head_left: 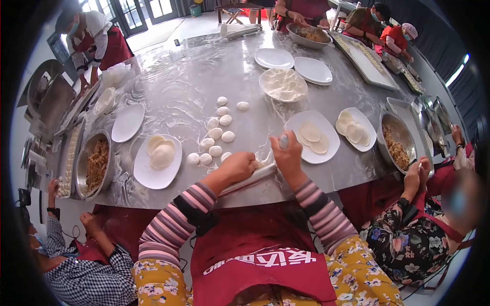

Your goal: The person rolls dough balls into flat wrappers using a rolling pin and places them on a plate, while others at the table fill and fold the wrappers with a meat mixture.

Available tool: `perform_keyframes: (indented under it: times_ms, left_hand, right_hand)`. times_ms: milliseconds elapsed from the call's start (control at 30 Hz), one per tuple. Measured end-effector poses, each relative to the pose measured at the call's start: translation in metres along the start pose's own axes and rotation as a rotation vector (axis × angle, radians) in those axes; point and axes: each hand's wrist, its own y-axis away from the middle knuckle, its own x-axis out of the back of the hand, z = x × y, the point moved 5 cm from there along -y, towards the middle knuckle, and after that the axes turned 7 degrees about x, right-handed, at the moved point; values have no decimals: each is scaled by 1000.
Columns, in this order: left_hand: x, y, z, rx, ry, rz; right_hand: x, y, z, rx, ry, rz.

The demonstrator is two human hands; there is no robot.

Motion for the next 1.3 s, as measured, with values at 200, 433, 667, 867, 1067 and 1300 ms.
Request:
perform_keyframes:
  times_ms: [200,433,667,867,1067,1300]
  left_hand:
    - [1,17,-16,60,133,-4]
    - [-5,2,-4,-22,66,71]
    - [-5,15,-20,26,112,-36]
    - [9,6,-6,-29,-50,22]
    - [0,-8,10,-122,-53,-52]
    - [4,-74,57,-95,710,-115]
  right_hand:
    - [40,38,-20,52,68,31]
    - [-7,0,6,-6,-35,32]
    - [42,56,-7,-110,-89,29]
    - [-12,-3,11,-24,-90,42]
    - [43,51,-16,119,63,12]
    - [55,61,-20,-27,-142,-7]
